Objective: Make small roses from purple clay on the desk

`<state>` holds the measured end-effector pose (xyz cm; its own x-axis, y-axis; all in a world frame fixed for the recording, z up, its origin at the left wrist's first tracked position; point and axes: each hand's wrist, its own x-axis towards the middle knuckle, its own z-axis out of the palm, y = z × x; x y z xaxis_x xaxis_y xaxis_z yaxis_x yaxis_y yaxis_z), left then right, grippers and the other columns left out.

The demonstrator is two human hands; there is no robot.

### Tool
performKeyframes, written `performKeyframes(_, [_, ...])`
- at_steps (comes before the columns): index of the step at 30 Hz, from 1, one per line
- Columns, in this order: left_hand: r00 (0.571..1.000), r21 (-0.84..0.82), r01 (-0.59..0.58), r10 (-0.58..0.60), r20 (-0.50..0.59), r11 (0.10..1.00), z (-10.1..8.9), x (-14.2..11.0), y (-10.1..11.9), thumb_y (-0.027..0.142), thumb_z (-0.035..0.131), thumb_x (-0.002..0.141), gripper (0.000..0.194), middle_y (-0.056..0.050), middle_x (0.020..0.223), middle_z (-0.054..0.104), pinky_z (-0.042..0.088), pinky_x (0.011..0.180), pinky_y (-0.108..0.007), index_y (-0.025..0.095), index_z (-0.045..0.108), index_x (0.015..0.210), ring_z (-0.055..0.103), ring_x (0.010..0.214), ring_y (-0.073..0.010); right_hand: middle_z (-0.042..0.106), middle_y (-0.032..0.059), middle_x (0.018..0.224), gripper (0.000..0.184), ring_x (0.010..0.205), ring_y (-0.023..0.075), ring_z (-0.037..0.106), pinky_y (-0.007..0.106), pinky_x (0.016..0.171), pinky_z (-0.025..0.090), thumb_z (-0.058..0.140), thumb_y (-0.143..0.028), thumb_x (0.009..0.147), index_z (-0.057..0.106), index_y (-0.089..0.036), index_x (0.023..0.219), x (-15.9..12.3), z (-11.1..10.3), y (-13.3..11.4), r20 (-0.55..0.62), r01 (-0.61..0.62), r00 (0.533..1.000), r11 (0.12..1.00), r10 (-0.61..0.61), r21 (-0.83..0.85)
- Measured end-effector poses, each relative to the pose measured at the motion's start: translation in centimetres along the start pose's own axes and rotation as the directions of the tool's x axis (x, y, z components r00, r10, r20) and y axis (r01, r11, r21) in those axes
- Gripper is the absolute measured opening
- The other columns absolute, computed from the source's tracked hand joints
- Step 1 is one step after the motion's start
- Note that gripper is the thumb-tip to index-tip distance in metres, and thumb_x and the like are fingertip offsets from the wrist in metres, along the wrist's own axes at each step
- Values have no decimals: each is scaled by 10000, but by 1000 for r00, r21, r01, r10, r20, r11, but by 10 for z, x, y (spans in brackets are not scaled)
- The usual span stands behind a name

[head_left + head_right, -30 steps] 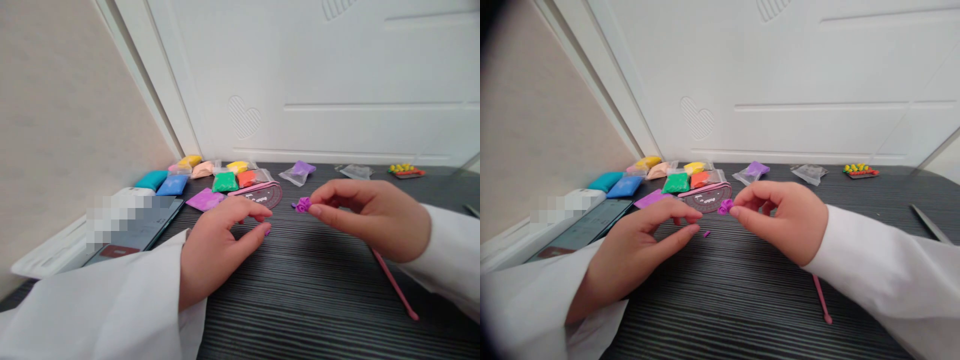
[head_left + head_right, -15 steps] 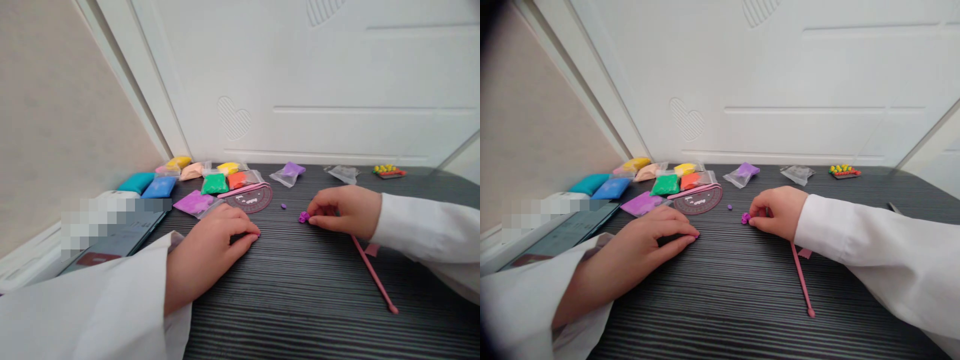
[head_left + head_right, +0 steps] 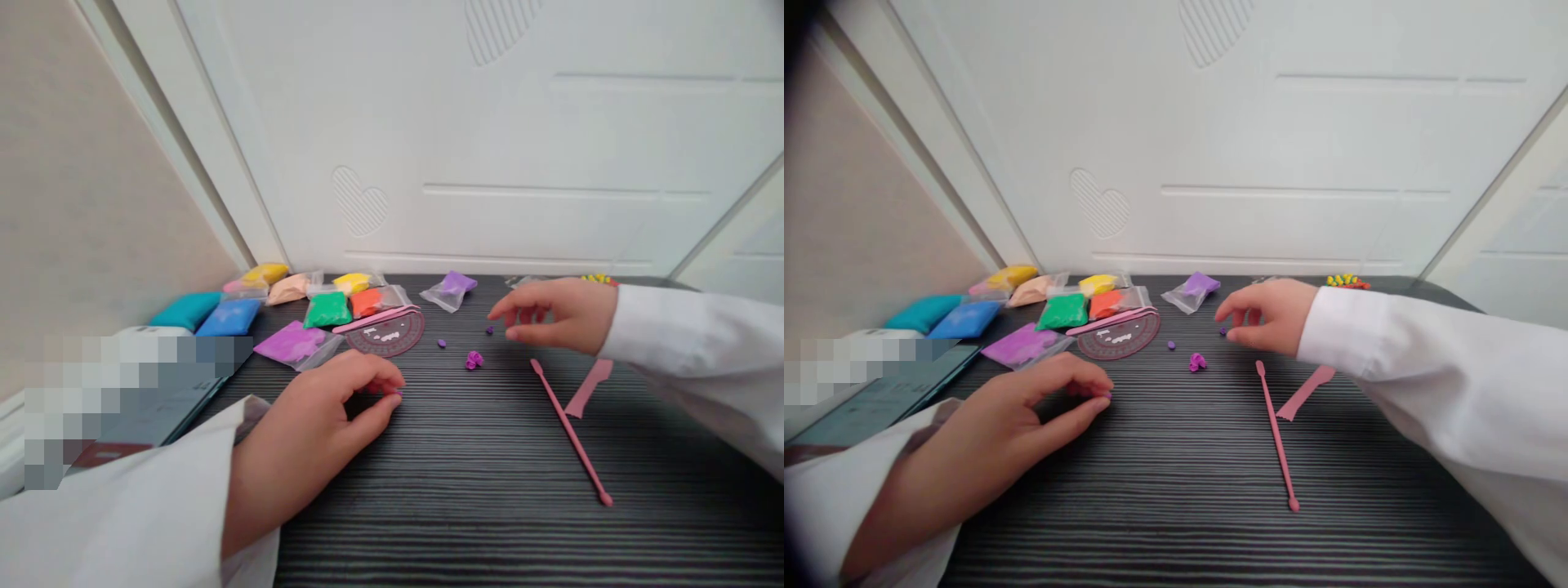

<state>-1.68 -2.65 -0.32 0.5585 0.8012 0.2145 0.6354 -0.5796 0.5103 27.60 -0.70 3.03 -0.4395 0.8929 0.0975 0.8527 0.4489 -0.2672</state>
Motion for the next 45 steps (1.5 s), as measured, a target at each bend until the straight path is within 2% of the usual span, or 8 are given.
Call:
performKeyframes(3, [1000, -10, -15, 15, -8, 1000, 1, 1, -2, 304, 536, 815, 194, 0, 969, 664, 478, 780, -275, 250, 633, 974, 602, 875, -169, 628, 37, 898, 359, 666, 129, 532, 276, 641, 438, 575, -218, 751, 607, -190, 1108, 0, 16, -21, 31, 86, 996, 996, -85, -16])
performKeyframes(7, [998, 8, -51, 51, 32, 999, 0, 1, -2, 318, 523, 832, 169, 20, 939, 668, 466, 808, -273, 262, 653, 923, 592, 882, -161, 605, 53, 911, 370, 716, 144, 539, 284, 690, 443, 572, -179, 752, 604, -183, 1121, 1, 26, -30, 66, 144, 988, 989, -142, -24])
performKeyframes(10, [998, 5, -56, 56, 41, 998, -1, 0, -4, 323, 524, 835, 156, 43, 930, 662, 458, 803, -252, 278, 643, 924, 586, 873, -141, 605, 62, 913, 291, 785, 161, 550, 283, 722, 439, 545, -182, 777, 631, -165, 1054, 3, 27, -29, 84, 167, 983, 985, -164, -28])
performKeyframes(19, [998, -22, -44, 45, 54, 999, 2, 0, -6, 345, 534, 832, 136, 66, 926, 657, 448, 809, -235, 299, 635, 910, 582, 876, -123, 609, 22, 793, 208, 632, 108, 510, 236, 620, 414, 563, -276, 792, 643, -148, 934, 5, 17, -28, 117, 153, 982, 988, -151, -7])
performKeyframes(29, [997, -33, -24, 26, 73, 999, 0, 1, -5, 332, 544, 823, 114, 57, 913, 646, 451, 787, -234, 292, 630, 888, 581, 856, -125, 621, -26, 689, 204, 551, 91, 512, 226, 538, 416, 580, -319, 767, 647, -175, 894, 2, -12, 27, 197, 16, 980, 999, -23, 41])
performKeyframes(37, [994, -40, -29, 33, 106, 999, -1, 1, -5, 325, 560, 804, 94, 38, 856, 632, 459, 747, -231, 255, 621, 815, 581, 803, -125, 594, 1, 793, 238, 617, 93, 553, 259, 572, 482, 526, -350, 867, 579, -135, 951, 3, -6, 52, 249, -34, 967, 997, 50, -69])
performKeyframes(41, [993, -29, -13, 17, 116, 999, -2, 1, -3, 339, 552, 807, 109, 38, 839, 631, 460, 722, -234, 251, 614, 791, 582, 785, -128, 605, -6, 770, 238, 582, 88, 538, 256, 564, 467, 552, -348, 847, 586, -142, 962, 0, -8, 48, 206, -21, 978, 995, 41, -100])
performKeyframes(45, [993, -42, 18, -13, 120, 999, -2, 1, -2, 347, 544, 813, 115, 48, 878, 648, 463, 742, -233, 267, 625, 824, 594, 821, -134, 634, 11, 776, 234, 569, 103, 504, 255, 565, 427, 568, -317, 799, 616, -159, 965, 2, -10, 34, 54, -5, 998, 989, 13, -145])
